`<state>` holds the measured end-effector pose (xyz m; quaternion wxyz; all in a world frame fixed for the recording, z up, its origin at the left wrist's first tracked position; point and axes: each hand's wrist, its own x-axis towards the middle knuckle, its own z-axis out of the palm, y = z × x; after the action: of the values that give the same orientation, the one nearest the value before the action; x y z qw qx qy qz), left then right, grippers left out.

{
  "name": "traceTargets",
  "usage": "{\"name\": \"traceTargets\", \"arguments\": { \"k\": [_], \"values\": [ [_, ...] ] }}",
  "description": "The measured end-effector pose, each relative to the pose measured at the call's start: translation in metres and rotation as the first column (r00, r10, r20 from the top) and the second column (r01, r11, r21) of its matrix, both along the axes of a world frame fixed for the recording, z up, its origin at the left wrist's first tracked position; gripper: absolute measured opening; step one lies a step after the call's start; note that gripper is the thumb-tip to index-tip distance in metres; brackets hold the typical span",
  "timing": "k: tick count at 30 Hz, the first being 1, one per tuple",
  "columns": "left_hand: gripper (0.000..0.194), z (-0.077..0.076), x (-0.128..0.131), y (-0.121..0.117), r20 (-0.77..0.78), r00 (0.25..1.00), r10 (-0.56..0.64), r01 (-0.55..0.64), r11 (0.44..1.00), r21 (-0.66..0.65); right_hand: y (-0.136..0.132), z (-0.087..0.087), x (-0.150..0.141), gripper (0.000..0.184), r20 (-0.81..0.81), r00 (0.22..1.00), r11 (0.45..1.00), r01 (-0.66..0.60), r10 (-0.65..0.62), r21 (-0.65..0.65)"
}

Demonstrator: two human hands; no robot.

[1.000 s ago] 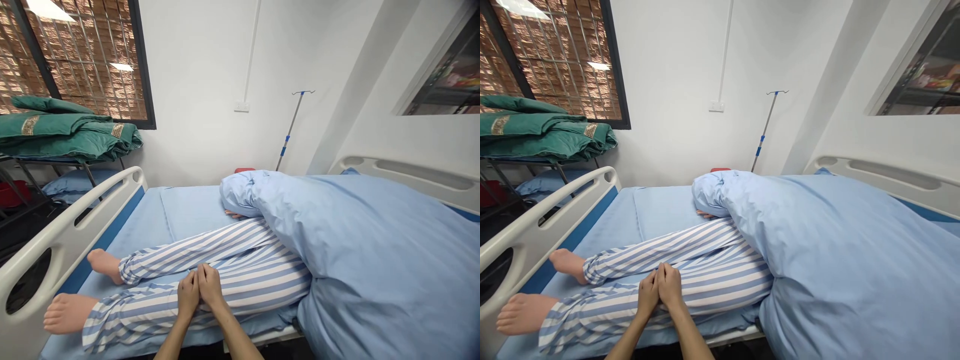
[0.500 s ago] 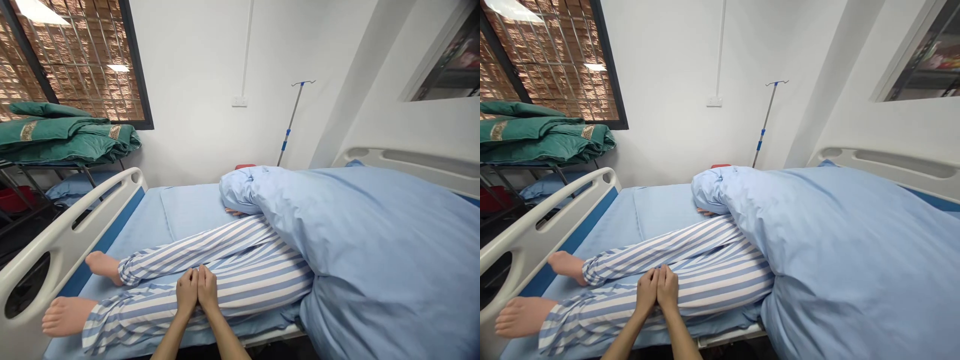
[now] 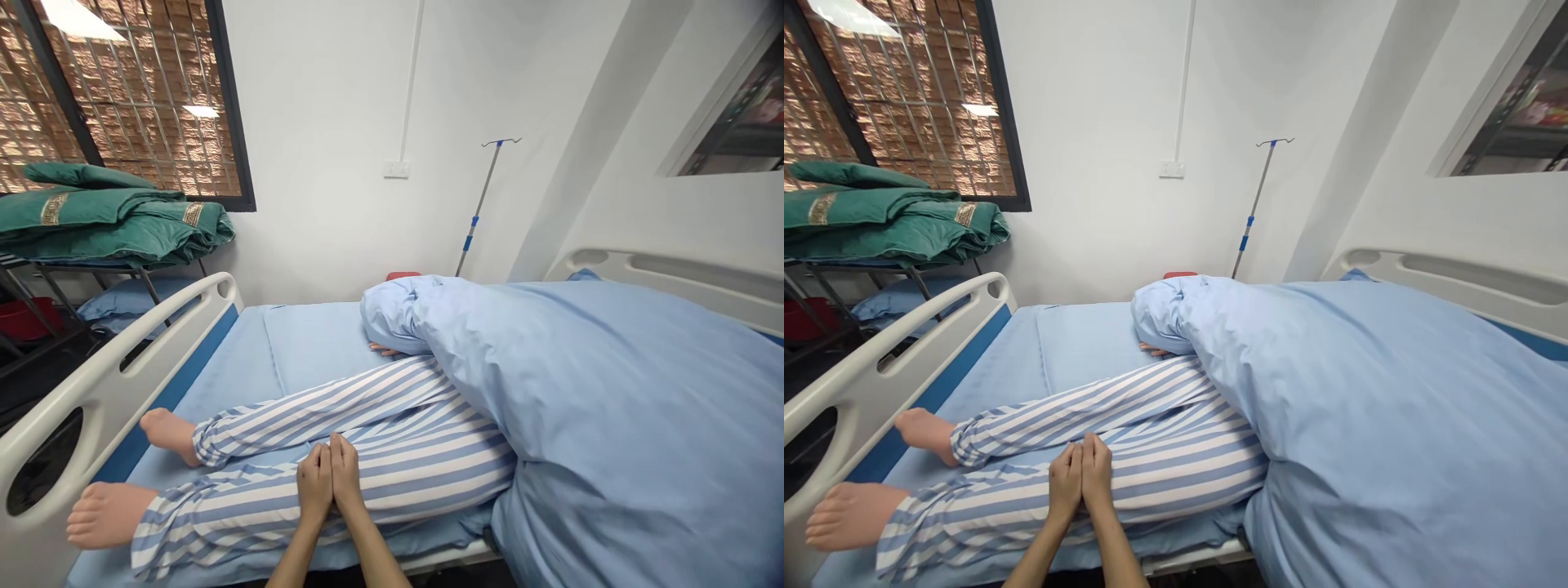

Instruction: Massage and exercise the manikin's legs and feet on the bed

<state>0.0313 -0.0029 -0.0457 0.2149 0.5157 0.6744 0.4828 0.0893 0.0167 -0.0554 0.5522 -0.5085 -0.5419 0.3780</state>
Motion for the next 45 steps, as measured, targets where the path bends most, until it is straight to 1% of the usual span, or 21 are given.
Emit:
{"name": "traceTargets", "arguments": {
  "k": [3, 6, 7, 9, 12, 14, 16, 18, 22, 25, 28, 30, 33, 36, 38, 39, 41, 43, 45],
  "values": [
    [0.033, -0.001, -0.001, -0.001, -0.093, 0.996, 0.004, -0.006, 1.000, -0.025, 0.003, 0.000, 0.001, 0.032, -0.045, 0.999, 1.000, -0.010, 0.009, -0.022],
    [0.032, 0.002, 0.001, 0.000, -0.165, 0.986, 0.003, -0.014, 0.998, -0.065, 0.009, 0.004, 0.006, 0.034, -0.036, 0.995, 0.993, -0.095, 0.092, -0.067],
    [0.031, 0.002, 0.001, 0.000, -0.189, 0.982, -0.002, -0.013, 0.997, -0.080, 0.010, 0.008, 0.009, 0.035, 0.005, 0.992, 0.988, -0.125, 0.126, -0.086],
    [0.031, 0.003, 0.002, 0.000, -0.230, 0.973, -0.019, -0.006, 0.994, -0.108, 0.011, 0.018, 0.015, 0.037, 0.156, 0.975, 0.985, -0.142, 0.156, -0.097],
    [0.031, 0.002, 0.002, -0.001, -0.272, 0.961, -0.050, 0.007, 0.988, -0.157, 0.006, 0.036, 0.025, 0.038, 0.409, 0.906, 0.994, -0.111, 0.110, -0.022],
    [0.029, 0.002, 0.002, -0.001, -0.289, 0.955, -0.071, 0.015, 0.981, -0.191, 0.001, 0.044, 0.030, 0.039, 0.503, 0.861, 0.994, -0.109, 0.080, 0.029],
    [0.028, 0.002, 0.003, -0.002, -0.305, 0.949, -0.082, 0.018, 0.978, -0.209, -0.002, 0.042, 0.033, 0.040, 0.554, 0.830, 0.992, -0.112, 0.062, 0.057],
    [0.029, 0.003, 0.003, -0.002, -0.334, 0.939, -0.080, 0.011, 0.979, -0.203, -0.004, 0.034, 0.035, 0.040, 0.573, 0.818, 0.991, -0.116, 0.054, 0.073],
    [0.030, 0.002, 0.006, -0.001, -0.391, 0.917, -0.076, -0.004, 0.980, -0.199, -0.003, 0.016, 0.039, 0.042, 0.530, 0.846, 0.991, -0.113, 0.058, 0.073],
    [0.029, 0.003, 0.009, 0.002, -0.389, 0.918, -0.074, -0.019, 0.973, -0.228, -0.002, 0.013, 0.041, 0.042, 0.454, 0.890, 0.993, -0.095, 0.050, 0.076],
    [0.030, 0.007, 0.014, 0.005, -0.354, 0.931, -0.090, 0.011, 0.976, -0.219, -0.001, 0.013, 0.042, 0.041, 0.344, 0.939, 0.995, -0.050, 0.017, 0.087],
    [0.031, 0.012, 0.019, 0.007, -0.308, 0.947, -0.091, 0.038, 0.984, -0.175, 0.001, 0.011, 0.042, 0.040, 0.258, 0.966, 0.996, -0.017, -0.006, 0.086],
    [0.031, 0.027, 0.031, 0.009, -0.200, 0.978, -0.059, 0.039, 0.994, -0.102, 0.003, 0.009, 0.044, 0.039, 0.133, 0.991, 0.997, 0.001, -0.012, 0.081],
    [0.033, 0.043, 0.043, 0.012, -0.098, 0.994, -0.047, 0.043, 0.998, -0.039, 0.005, 0.011, 0.046, 0.038, 0.049, 0.998, 0.996, -0.038, 0.034, 0.083],
    [0.034, 0.047, 0.048, 0.013, -0.042, 0.998, -0.049, 0.048, 0.999, -0.007, 0.004, 0.014, 0.048, 0.040, 0.008, 0.998, 0.996, -0.057, 0.056, 0.072],
    [0.034, 0.046, 0.049, 0.013, -0.016, 0.999, -0.041, 0.041, 0.999, 0.000, 0.004, 0.016, 0.048, 0.040, -0.004, 0.998, 0.996, -0.060, 0.060, 0.064],
    [0.035, 0.036, 0.049, 0.011, 0.011, 1.000, -0.022, 0.022, 1.000, -0.003, 0.004, 0.016, 0.048, 0.039, -0.008, 0.999, 0.998, -0.035, 0.036, 0.046],
    [0.033, 0.021, 0.046, 0.009, -0.041, 0.999, -0.033, 0.032, 0.999, -0.016, 0.003, 0.014, 0.047, 0.036, 0.011, 1.000, 0.999, 0.011, -0.011, 0.034],
    [0.031, 0.006, 0.042, 0.007, -0.146, 0.987, -0.066, 0.062, 0.998, -0.034, 0.003, 0.011, 0.047, 0.035, 0.035, 0.998, 0.998, 0.050, -0.051, 0.032]
  ]
}}
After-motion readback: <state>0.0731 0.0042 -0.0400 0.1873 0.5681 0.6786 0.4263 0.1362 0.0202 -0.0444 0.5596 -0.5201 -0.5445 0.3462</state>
